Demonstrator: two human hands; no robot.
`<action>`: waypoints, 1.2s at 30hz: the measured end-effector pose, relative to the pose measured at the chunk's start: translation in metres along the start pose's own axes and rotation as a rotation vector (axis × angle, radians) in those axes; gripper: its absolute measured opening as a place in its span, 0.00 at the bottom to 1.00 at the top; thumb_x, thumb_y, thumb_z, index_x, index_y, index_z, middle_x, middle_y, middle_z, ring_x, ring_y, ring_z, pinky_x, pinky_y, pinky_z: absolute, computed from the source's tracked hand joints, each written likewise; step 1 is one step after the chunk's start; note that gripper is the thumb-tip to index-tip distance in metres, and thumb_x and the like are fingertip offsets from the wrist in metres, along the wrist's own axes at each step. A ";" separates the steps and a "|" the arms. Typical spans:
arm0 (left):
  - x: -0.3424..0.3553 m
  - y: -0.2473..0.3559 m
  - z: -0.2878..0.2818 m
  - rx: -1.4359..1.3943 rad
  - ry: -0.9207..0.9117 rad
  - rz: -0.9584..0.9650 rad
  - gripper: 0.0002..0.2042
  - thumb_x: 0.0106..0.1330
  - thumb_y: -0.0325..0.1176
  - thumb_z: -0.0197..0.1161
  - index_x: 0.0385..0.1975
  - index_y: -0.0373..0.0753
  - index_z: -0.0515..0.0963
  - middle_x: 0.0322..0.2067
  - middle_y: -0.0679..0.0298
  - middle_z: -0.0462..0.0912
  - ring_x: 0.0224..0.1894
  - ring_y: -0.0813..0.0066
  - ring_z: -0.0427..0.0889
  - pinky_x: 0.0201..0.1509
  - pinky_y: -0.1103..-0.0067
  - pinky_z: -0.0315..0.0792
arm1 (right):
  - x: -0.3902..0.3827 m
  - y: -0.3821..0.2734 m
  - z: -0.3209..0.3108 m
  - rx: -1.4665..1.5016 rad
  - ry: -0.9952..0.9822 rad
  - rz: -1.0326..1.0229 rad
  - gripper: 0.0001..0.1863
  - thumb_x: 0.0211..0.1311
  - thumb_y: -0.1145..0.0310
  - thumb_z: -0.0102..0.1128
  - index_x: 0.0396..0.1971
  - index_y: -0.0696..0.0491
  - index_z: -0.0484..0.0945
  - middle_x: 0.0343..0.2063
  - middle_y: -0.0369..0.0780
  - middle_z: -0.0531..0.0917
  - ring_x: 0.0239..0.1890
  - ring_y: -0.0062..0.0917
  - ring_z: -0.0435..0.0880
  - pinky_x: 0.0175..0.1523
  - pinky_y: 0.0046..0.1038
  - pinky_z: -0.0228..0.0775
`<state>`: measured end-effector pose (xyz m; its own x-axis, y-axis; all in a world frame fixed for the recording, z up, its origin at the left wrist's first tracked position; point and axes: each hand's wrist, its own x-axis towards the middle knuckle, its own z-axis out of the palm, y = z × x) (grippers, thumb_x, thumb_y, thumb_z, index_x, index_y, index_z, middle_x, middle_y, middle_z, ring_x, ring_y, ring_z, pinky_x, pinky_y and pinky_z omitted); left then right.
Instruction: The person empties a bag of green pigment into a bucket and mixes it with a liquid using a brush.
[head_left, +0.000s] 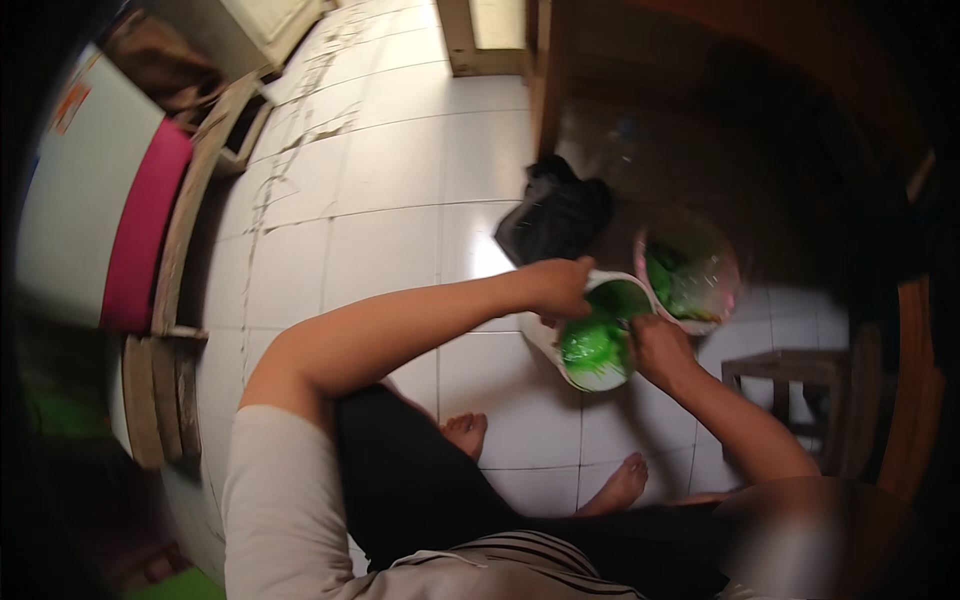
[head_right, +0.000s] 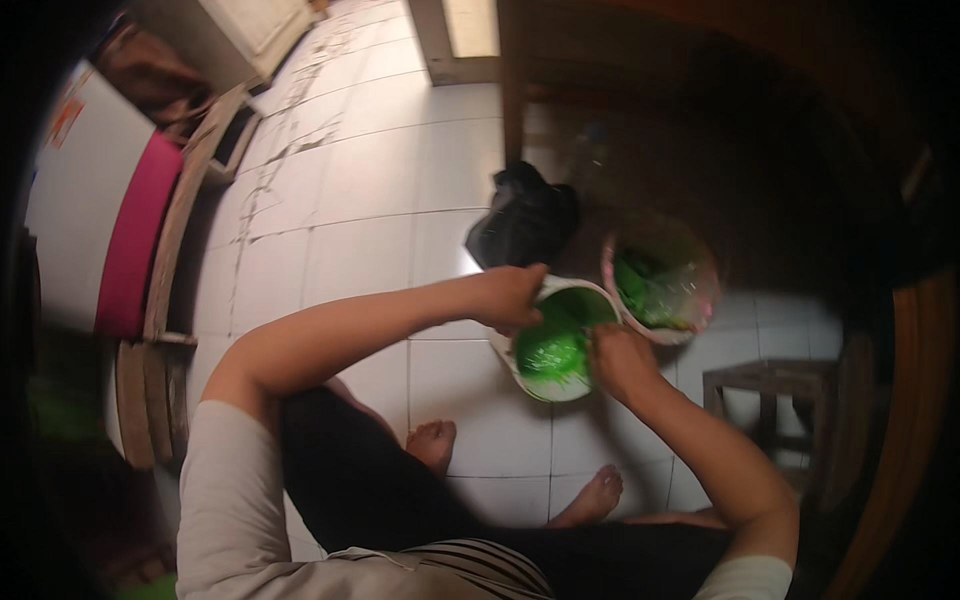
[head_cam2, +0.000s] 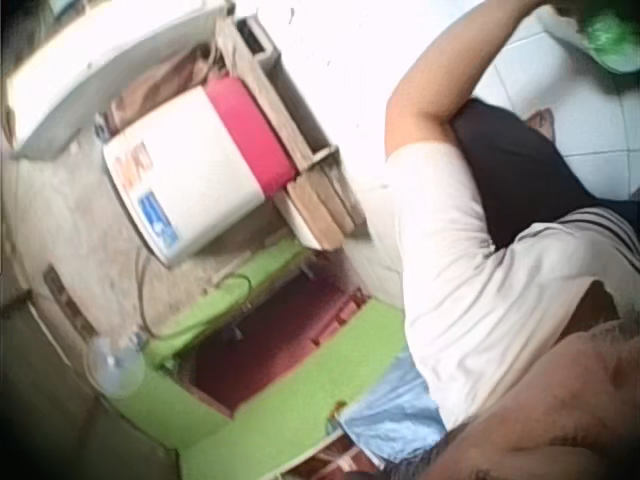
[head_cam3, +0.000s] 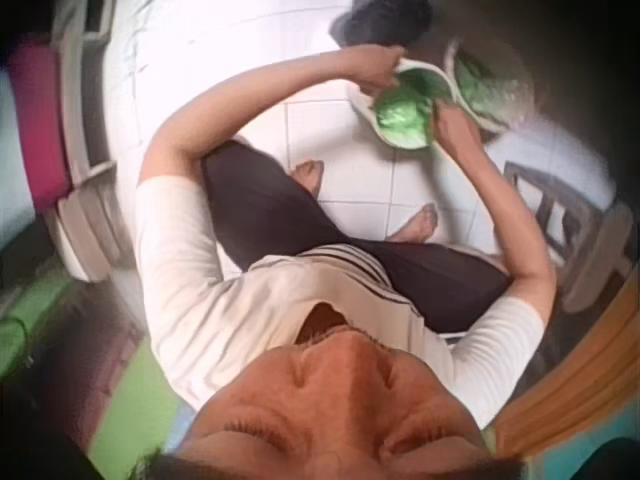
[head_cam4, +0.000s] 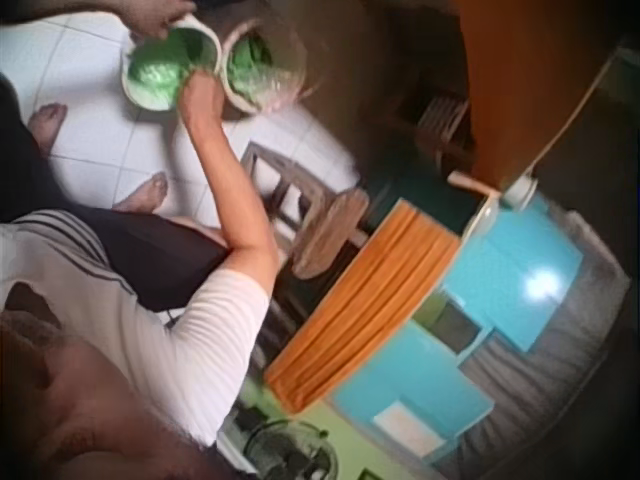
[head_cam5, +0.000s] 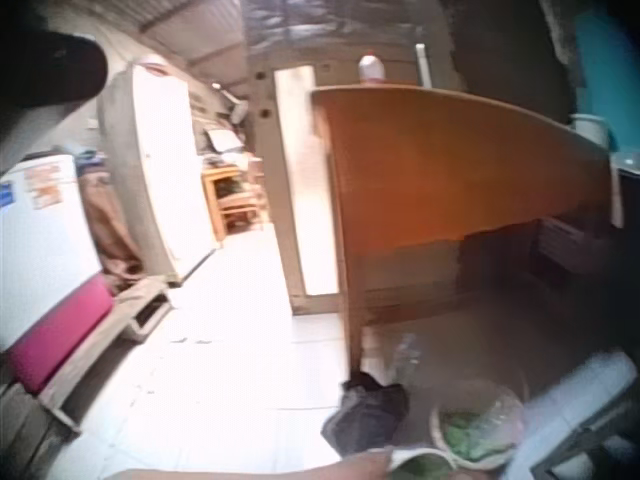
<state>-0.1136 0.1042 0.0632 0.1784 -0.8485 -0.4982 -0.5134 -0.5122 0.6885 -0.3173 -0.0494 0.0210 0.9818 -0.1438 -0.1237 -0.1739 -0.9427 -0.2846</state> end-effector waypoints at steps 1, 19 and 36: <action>0.000 0.011 -0.002 -0.025 -0.016 -0.001 0.20 0.60 0.34 0.63 0.45 0.29 0.65 0.28 0.49 0.84 0.27 0.59 0.87 0.31 0.69 0.81 | -0.008 0.006 0.002 0.014 -0.001 0.015 0.11 0.62 0.66 0.57 0.31 0.61 0.79 0.32 0.53 0.83 0.35 0.48 0.84 0.43 0.46 0.76; 0.003 0.009 0.002 -0.031 -0.004 0.027 0.15 0.62 0.31 0.61 0.40 0.31 0.64 0.31 0.50 0.79 0.29 0.61 0.87 0.33 0.72 0.81 | 0.001 -0.011 0.012 0.861 -0.012 0.373 0.20 0.64 0.60 0.59 0.44 0.63 0.81 0.37 0.55 0.85 0.43 0.45 0.85 0.51 0.38 0.75; -0.001 0.019 0.002 -0.062 -0.024 -0.018 0.13 0.64 0.28 0.59 0.42 0.31 0.63 0.33 0.51 0.79 0.31 0.63 0.87 0.35 0.72 0.83 | -0.024 -0.013 0.003 0.316 -0.212 0.207 0.15 0.62 0.63 0.60 0.32 0.64 0.82 0.31 0.56 0.84 0.37 0.49 0.85 0.46 0.43 0.77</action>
<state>-0.1250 0.0952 0.0755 0.1666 -0.8361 -0.5227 -0.4575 -0.5351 0.7102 -0.3385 -0.0330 0.0244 0.8923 -0.2241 -0.3919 -0.4125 -0.7576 -0.5059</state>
